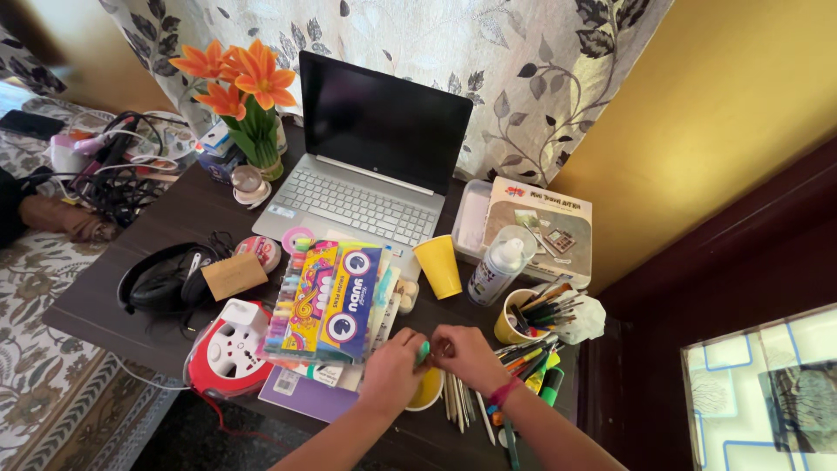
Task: The person organizes stationery items on a cluttered desk. They pick up pens and markers from two yellow cups, empty them onto the desk, and then sort the items back into the cups one by one.
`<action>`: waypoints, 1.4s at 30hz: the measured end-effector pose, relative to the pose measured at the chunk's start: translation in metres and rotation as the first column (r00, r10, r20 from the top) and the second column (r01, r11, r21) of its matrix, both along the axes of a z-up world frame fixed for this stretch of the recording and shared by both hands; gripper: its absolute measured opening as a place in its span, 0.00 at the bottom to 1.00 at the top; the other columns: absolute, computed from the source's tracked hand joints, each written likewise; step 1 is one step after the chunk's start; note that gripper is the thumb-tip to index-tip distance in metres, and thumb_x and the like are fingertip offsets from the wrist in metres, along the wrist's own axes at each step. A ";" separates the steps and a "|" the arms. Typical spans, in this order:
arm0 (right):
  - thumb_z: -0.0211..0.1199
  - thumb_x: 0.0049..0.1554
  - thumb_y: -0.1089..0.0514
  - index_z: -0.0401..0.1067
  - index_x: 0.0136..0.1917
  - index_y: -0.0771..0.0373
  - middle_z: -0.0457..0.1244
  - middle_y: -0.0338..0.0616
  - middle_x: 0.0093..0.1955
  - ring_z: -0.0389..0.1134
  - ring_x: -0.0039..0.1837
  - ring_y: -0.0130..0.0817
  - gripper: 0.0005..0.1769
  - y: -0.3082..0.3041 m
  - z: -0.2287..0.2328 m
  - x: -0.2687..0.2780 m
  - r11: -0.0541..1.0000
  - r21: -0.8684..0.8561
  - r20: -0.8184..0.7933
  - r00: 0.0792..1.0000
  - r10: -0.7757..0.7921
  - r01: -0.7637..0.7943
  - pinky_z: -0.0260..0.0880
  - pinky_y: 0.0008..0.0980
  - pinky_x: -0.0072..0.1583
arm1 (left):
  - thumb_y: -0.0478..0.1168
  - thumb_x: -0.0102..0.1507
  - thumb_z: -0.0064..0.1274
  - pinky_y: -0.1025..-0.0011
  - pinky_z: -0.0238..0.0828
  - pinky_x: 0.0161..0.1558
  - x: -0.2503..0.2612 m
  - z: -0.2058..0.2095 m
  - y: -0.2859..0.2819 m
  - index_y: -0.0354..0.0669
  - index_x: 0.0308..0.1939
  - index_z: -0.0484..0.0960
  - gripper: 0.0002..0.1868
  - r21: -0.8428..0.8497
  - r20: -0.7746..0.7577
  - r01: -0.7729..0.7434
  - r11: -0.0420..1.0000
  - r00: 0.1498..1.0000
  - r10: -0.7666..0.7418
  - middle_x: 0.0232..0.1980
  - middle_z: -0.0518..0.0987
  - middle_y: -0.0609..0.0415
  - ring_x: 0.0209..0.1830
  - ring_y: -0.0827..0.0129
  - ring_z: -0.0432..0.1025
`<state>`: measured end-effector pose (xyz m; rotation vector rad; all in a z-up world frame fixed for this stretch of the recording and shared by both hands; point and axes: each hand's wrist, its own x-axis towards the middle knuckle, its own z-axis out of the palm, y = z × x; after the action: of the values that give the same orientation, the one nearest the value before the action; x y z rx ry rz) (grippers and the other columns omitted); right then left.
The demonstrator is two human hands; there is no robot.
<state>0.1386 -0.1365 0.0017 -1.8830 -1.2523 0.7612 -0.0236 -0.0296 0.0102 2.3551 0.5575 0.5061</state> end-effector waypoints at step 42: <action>0.71 0.45 0.61 0.76 0.46 0.61 0.68 0.43 0.44 0.72 0.47 0.41 0.14 -0.011 -0.002 -0.006 0.990 0.125 0.000 0.997 -0.073 0.072 0.74 0.36 0.49 | 0.38 0.53 0.65 0.55 0.73 0.43 -0.003 0.003 0.000 0.45 0.42 0.77 0.16 0.002 -0.102 -0.027 1.000 0.994 0.027 0.44 0.77 0.51 0.45 0.48 0.75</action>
<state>0.1331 -0.1473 -0.0005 -1.8189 -1.1996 0.6262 -0.0261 -0.0297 0.0136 2.3867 0.6366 0.3993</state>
